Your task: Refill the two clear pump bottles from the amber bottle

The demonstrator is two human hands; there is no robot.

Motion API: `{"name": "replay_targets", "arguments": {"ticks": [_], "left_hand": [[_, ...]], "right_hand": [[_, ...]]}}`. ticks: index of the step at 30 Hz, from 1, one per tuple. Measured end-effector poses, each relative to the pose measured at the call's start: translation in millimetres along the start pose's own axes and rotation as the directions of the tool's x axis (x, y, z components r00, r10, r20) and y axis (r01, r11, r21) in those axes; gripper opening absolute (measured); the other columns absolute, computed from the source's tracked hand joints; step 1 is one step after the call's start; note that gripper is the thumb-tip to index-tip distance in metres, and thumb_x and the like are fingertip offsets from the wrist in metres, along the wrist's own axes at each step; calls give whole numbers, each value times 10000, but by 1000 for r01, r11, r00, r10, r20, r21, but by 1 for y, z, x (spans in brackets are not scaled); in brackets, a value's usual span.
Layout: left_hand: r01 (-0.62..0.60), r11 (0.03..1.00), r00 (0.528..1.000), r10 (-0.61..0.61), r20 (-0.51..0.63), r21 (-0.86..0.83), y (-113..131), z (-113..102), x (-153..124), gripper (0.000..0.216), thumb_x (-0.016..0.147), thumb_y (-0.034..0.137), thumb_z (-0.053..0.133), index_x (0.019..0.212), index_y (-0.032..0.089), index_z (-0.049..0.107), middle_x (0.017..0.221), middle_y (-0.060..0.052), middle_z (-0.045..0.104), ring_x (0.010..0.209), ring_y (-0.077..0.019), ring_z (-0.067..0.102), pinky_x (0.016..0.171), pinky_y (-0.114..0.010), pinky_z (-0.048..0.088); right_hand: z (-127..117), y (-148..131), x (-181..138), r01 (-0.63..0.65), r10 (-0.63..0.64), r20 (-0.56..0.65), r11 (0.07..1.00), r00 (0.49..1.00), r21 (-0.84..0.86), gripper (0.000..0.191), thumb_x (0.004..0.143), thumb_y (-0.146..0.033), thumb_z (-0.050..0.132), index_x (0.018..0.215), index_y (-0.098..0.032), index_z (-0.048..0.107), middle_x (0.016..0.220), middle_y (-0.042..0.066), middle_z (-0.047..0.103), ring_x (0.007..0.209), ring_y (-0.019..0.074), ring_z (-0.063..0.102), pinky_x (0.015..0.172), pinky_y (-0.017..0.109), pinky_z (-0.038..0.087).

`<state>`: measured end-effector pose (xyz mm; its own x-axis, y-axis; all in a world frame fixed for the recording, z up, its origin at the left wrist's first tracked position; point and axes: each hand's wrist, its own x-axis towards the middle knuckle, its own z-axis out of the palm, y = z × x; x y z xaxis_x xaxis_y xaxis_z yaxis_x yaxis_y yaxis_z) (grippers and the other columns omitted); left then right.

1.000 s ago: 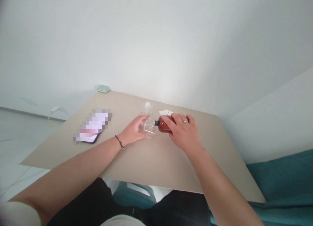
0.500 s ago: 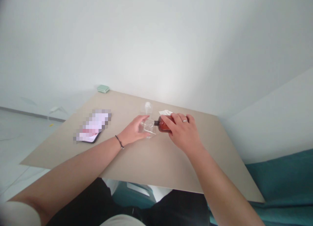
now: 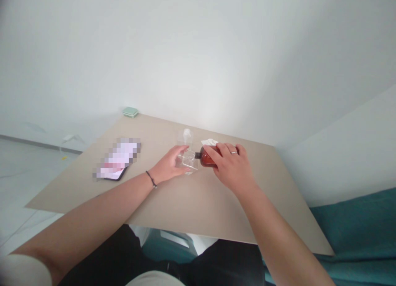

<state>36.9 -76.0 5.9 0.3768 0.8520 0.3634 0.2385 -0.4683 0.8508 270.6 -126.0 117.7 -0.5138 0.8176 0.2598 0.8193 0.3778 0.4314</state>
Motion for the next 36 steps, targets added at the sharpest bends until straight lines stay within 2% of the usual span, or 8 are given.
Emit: {"name": "replay_targets", "arguments": {"ticks": [4, 13, 20, 36], "left_hand": [[4, 1000, 1000, -4, -1, 4, 1, 0, 1, 813, 719, 353, 857, 1432, 189, 501, 1400, -180, 557, 1326, -357, 539, 1146, -573, 419], [-4, 1000, 1000, 4, -9, 6, -2, 0, 0, 808, 725, 365, 857, 1441, 234, 505, 1394, -152, 567, 1317, -347, 549, 1149, -567, 420], [7, 1000, 1000, -7, 6, 9, -1, 0, 1, 811, 728, 358, 848, 1441, 198, 496, 1404, -172, 553, 1324, -357, 540, 1147, -567, 420], [6, 1000, 1000, -6, 6, 13, 2, -1, 0, 802, 732, 349, 846, 1436, 200, 493, 1408, -168, 554, 1326, -356, 541, 1151, -563, 415]], "right_hand": [[-1, 0, 0, 4, -4, -2, 1000, 1000, 0, 546, 885, -225, 612, 1426, -269, 555, 1313, 116, 661, 1135, 310, 583, 1016, 462, 309], [0, 0, 0, 8, -8, -13, 1000, 1000, 5, 546, 878, -216, 610, 1420, -268, 559, 1303, 114, 663, 1134, 303, 582, 1014, 465, 317], [0, -1, 1, 1, -1, -3, 1000, 1000, 5, 534, 889, -222, 604, 1419, -276, 562, 1308, 108, 661, 1130, 307, 585, 1018, 464, 310], [-1, 0, 0, -4, 4, 11, 1000, 1000, 18, 552, 889, -230, 621, 1435, -273, 549, 1314, 113, 661, 1147, 319, 601, 1020, 479, 336]]}}
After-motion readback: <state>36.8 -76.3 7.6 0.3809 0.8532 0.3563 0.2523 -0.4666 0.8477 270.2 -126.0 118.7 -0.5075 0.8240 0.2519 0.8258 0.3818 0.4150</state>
